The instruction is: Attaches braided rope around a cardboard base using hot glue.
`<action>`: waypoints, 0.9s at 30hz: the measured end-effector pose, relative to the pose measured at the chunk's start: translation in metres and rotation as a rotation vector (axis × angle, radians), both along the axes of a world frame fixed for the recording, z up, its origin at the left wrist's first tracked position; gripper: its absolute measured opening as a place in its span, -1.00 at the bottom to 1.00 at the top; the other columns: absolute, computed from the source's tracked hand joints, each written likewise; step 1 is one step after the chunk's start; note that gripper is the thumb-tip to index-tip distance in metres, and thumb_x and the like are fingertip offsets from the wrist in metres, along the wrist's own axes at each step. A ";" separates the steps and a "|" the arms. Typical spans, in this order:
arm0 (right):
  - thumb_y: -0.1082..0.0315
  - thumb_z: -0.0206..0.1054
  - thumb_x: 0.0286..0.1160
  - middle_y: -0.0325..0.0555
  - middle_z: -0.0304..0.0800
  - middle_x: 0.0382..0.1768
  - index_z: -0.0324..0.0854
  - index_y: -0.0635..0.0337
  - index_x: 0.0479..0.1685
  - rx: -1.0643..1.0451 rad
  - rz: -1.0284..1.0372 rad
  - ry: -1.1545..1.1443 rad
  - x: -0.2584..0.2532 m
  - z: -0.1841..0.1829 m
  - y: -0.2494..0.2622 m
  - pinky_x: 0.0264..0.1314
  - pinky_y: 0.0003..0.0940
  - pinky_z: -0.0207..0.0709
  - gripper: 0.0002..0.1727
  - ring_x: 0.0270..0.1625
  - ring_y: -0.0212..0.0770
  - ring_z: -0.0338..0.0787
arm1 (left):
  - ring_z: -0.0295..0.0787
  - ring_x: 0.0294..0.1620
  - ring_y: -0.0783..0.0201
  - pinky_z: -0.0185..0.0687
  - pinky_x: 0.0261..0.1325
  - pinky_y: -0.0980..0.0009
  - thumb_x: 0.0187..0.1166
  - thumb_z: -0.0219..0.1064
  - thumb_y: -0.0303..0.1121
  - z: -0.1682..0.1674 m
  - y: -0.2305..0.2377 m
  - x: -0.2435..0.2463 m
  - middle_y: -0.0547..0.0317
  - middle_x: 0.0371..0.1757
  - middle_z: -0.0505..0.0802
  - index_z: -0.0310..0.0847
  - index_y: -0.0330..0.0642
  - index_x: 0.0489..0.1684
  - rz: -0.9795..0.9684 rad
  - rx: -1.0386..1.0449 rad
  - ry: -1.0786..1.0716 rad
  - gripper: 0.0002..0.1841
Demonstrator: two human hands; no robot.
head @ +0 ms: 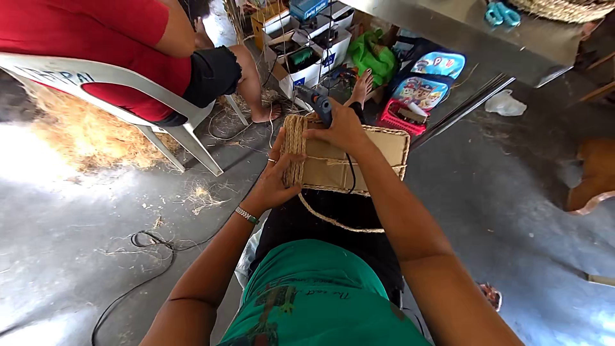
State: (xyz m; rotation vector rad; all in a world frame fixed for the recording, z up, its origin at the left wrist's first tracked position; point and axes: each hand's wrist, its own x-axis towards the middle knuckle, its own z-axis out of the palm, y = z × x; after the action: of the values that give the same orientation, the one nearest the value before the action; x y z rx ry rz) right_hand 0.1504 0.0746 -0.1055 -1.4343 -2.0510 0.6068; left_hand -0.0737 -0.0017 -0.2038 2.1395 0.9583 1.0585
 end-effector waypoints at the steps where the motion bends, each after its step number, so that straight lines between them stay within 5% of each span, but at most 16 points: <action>1: -0.07 0.74 0.12 0.14 0.82 0.07 0.57 0.28 0.39 -0.002 0.002 -0.011 0.002 0.001 -0.002 0.30 0.12 0.62 -0.14 0.15 0.05 0.82 | -0.25 0.94 0.00 0.31 0.76 0.01 0.10 0.59 -0.32 0.000 0.000 0.001 -0.01 0.95 -0.25 0.58 0.08 0.43 -0.003 -0.003 -0.001 -0.30; 8: 0.05 0.78 0.08 0.20 0.80 -0.02 0.59 0.34 0.23 0.022 -0.052 -0.016 -0.007 -0.002 -0.009 0.24 0.11 0.64 -0.23 0.07 0.11 0.81 | -0.14 0.92 -0.01 0.40 0.70 0.03 0.17 0.52 -0.26 0.003 0.000 0.001 -0.07 0.94 -0.24 0.57 0.04 0.44 0.014 0.007 0.047 -0.34; 13: 0.05 0.78 0.10 0.20 0.80 -0.02 0.57 0.34 0.24 0.014 -0.048 -0.028 -0.011 -0.001 -0.007 0.25 0.09 0.63 -0.23 0.08 0.11 0.81 | 0.05 0.87 0.00 0.37 0.72 0.09 0.57 0.43 -0.20 0.000 0.005 0.010 -0.16 0.89 0.03 0.72 -0.08 0.18 0.102 0.041 -0.064 -0.69; 18: -0.04 0.77 0.08 0.18 0.81 0.04 0.56 0.31 0.33 -0.006 -0.030 -0.032 -0.002 -0.001 -0.007 0.28 0.13 0.62 -0.14 0.12 0.10 0.81 | 0.08 0.86 0.10 0.41 0.69 0.09 0.59 0.38 -0.30 -0.003 -0.003 0.015 0.03 0.93 0.00 0.75 -0.02 0.17 0.129 0.052 -0.082 -0.75; 27: -0.02 0.81 0.00 0.15 0.82 -0.03 0.59 0.31 0.24 0.029 -0.039 -0.019 -0.005 -0.007 -0.007 0.19 0.10 0.66 -0.17 0.04 0.08 0.83 | 0.14 0.84 0.07 0.44 0.67 0.12 0.63 0.29 -0.30 -0.004 -0.003 0.015 -0.06 0.90 0.07 0.77 -0.06 0.09 0.167 0.114 -0.028 -0.79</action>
State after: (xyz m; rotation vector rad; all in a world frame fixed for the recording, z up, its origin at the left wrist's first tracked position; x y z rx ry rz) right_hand 0.1454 0.0671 -0.1130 -1.4648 -2.0332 0.5478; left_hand -0.0586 -0.0042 -0.2075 2.1590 1.1026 1.2475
